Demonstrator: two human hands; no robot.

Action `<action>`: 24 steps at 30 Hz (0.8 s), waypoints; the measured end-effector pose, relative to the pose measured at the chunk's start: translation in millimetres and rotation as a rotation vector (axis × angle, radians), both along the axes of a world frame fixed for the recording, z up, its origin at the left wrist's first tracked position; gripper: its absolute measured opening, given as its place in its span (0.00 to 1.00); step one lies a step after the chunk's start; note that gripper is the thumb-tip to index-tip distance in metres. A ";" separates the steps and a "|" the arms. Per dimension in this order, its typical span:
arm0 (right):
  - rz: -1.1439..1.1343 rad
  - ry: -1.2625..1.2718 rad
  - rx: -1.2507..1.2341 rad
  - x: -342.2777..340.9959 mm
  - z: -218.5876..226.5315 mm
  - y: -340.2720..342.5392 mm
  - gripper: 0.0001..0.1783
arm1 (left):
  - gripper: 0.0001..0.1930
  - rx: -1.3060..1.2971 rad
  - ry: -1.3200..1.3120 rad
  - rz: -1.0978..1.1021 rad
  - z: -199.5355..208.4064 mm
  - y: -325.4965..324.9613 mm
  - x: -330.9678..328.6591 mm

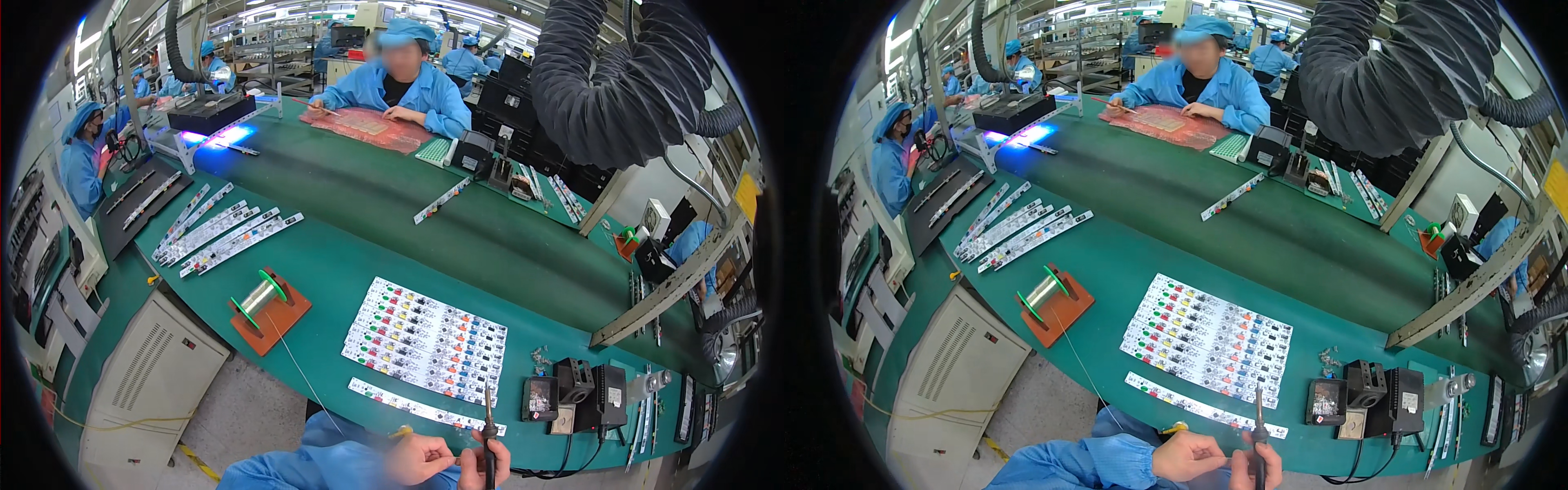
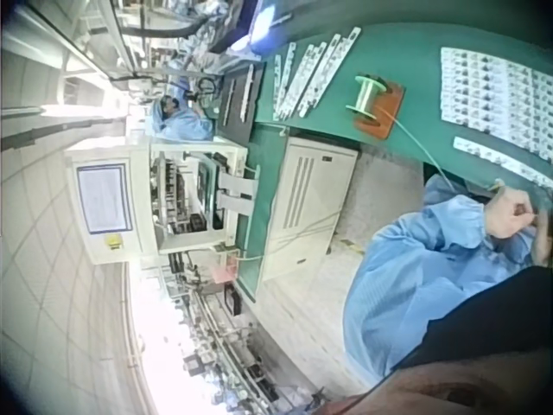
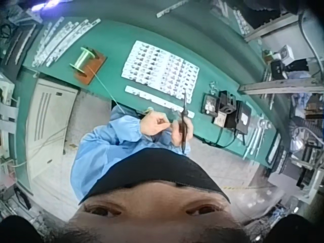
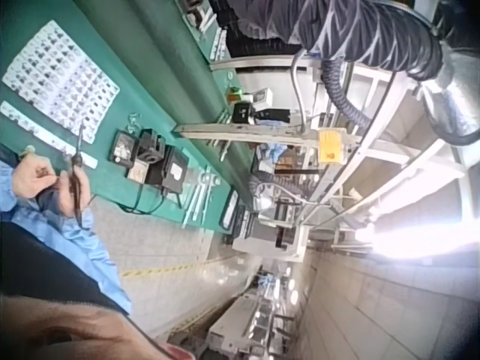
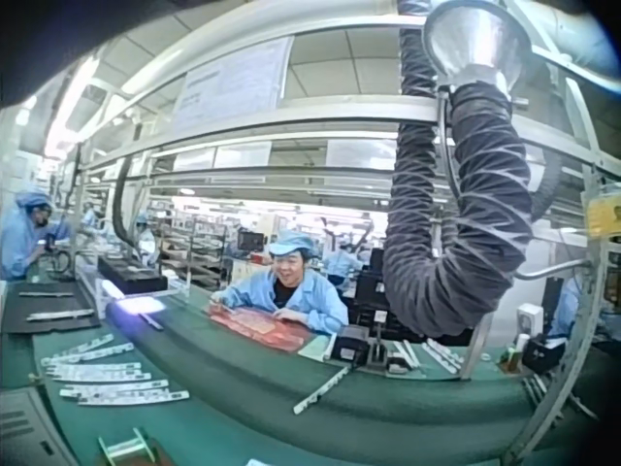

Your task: The person solders components onto circuit board strips using a soldering iron and solder wire, then takes additional circuit boards from the conveyor belt and aligns them on the table.

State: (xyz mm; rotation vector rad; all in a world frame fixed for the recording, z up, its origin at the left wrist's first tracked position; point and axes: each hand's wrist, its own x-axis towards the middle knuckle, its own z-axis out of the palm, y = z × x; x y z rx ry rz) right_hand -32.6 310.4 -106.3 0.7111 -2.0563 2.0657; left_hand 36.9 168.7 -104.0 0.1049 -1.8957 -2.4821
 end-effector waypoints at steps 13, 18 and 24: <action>0.028 0.082 0.019 -3.9 5.5 10.1 0.24 | 0.06 -0.198 0.050 -0.002 26.3 -0.9 -13.3; -0.004 0.013 -0.006 -7.7 4.2 10.6 0.25 | 0.06 -0.251 0.024 -0.057 28.2 -2.6 -16.7; -0.019 -0.025 -0.007 -13.7 -6.2 16.7 0.25 | 0.05 -0.084 -0.086 0.029 21.3 6.9 -19.3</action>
